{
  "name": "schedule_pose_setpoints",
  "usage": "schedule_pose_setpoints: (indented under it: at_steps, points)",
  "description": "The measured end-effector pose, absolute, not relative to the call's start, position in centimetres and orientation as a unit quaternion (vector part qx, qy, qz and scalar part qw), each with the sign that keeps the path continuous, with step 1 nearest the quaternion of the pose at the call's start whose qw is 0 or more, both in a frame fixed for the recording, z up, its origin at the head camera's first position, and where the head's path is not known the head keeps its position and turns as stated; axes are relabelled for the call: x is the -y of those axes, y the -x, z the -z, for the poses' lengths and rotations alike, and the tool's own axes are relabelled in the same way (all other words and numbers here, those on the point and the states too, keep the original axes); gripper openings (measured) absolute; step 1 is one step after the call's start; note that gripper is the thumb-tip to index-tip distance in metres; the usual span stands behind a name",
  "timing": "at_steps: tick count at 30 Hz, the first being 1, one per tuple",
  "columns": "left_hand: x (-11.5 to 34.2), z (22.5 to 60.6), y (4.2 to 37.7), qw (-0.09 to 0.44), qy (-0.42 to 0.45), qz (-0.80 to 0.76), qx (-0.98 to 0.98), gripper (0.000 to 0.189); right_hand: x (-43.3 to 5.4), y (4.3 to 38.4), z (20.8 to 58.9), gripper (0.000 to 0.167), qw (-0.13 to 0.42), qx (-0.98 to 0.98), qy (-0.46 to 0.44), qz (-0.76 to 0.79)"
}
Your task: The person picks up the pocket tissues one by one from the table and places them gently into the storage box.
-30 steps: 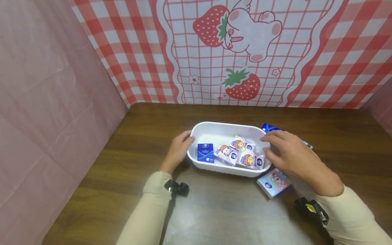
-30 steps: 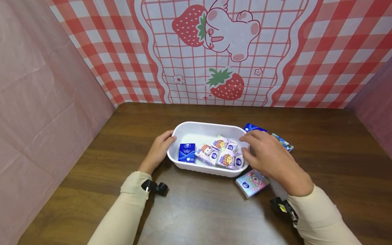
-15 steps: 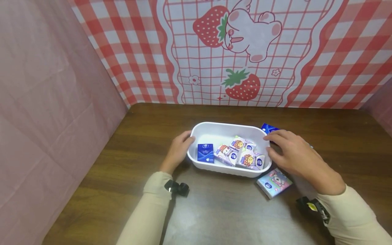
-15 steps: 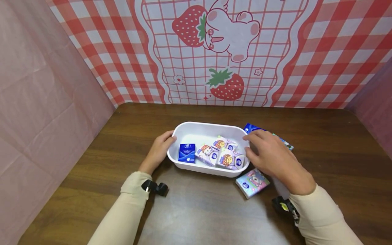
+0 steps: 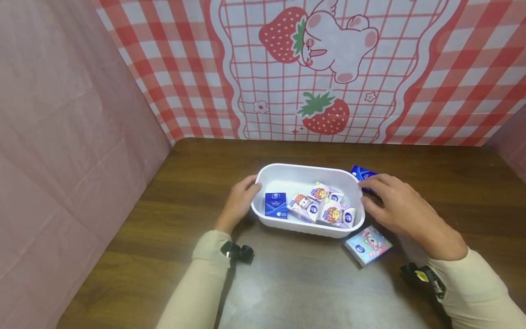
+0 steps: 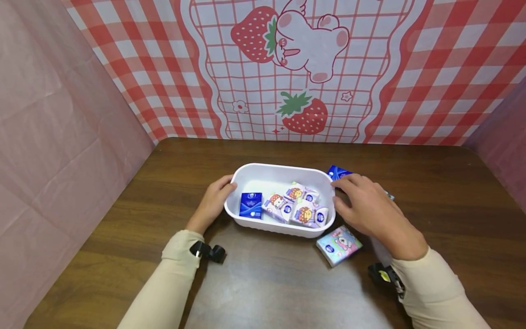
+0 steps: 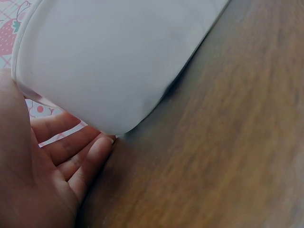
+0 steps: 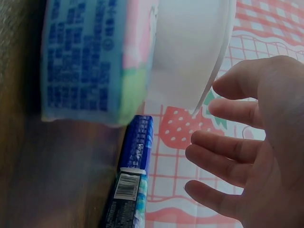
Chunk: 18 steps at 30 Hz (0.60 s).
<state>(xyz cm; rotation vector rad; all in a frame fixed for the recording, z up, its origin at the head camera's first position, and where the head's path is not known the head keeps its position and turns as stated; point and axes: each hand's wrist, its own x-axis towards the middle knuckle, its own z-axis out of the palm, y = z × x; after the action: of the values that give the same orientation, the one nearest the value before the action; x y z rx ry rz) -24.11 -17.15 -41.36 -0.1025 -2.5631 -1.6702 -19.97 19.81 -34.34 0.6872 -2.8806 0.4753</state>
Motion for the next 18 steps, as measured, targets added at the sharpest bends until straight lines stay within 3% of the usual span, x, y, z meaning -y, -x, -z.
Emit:
schedule_pose_setpoints:
  at_steps: [18]
  points:
    - [17.16,41.41,24.12,0.04,0.035,0.547,0.836,0.041,-20.78,20.21,34.5,0.046,0.067,0.965,-0.21,-0.146]
